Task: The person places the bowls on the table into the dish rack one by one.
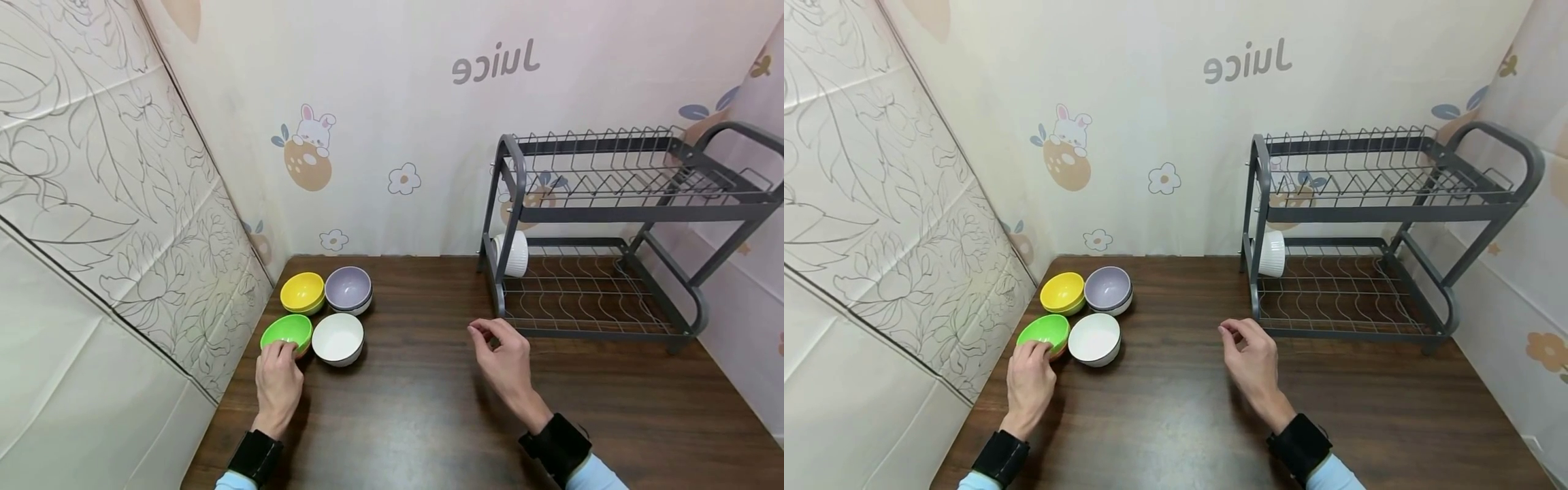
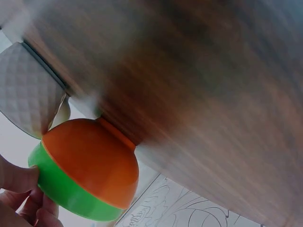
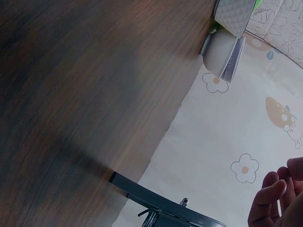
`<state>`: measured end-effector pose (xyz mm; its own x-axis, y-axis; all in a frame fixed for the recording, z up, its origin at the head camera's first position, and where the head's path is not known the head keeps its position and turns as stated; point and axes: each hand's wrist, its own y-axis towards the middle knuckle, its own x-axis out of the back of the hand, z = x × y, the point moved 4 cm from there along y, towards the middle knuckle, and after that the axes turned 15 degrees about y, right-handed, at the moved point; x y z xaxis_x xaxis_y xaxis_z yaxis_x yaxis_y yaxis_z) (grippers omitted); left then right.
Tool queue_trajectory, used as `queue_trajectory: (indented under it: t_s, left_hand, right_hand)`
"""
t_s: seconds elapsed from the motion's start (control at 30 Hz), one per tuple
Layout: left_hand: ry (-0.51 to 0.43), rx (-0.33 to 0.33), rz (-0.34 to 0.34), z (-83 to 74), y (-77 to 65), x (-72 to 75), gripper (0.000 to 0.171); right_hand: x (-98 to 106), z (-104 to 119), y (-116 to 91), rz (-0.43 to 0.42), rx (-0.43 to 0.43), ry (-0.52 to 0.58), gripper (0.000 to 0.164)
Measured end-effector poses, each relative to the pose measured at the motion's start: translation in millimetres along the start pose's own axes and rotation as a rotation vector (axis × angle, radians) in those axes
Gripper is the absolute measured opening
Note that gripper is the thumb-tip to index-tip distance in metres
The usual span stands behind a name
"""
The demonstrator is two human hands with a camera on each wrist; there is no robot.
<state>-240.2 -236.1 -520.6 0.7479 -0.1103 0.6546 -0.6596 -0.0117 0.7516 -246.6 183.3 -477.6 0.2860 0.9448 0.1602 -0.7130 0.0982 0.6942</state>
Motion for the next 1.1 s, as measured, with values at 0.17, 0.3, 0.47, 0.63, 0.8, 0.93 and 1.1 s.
queue_trajectory:
  t_s: [0.17, 0.3, 0.47, 0.63, 0.8, 0.93, 1.1]
  left_hand:
    - [-0.02, -0.027, -0.062, -1.5, 5.4, 5.6, 0.018]
    - [-0.024, -0.04, -0.077, -4.0, 12.2, 11.0, 0.016]
    - [-0.035, -0.047, -0.075, -10.6, 22.5, 17.0, 0.013]
    - [-0.068, -0.077, -0.075, -22.7, 32.2, 22.1, 0.018]
    - [-0.096, -0.108, -0.067, -33.9, 37.5, 26.4, 0.021]
    - [-0.105, -0.12, -0.054, -40.1, 39.3, 28.8, 0.015]
    - [-0.124, -0.14, -0.078, -47.6, 40.9, 30.5, 0.013]
  right_hand:
    - [0, -1, -4, -0.007, -0.004, -0.005, 0.012]
    - [0, -1, -6, -0.008, 0.0, -0.004, 0.007]
    - [2, 0, -5, -0.005, -0.001, 0.008, 0.008]
    - [4, 1, -3, -0.004, -0.004, 0.001, 0.012]
    - [5, 2, -4, -0.005, -0.023, -0.014, 0.011]
    - [5, 3, -7, -0.007, -0.027, 0.001, 0.012]
    - [6, 3, -8, -0.005, -0.041, 0.019, 0.01]
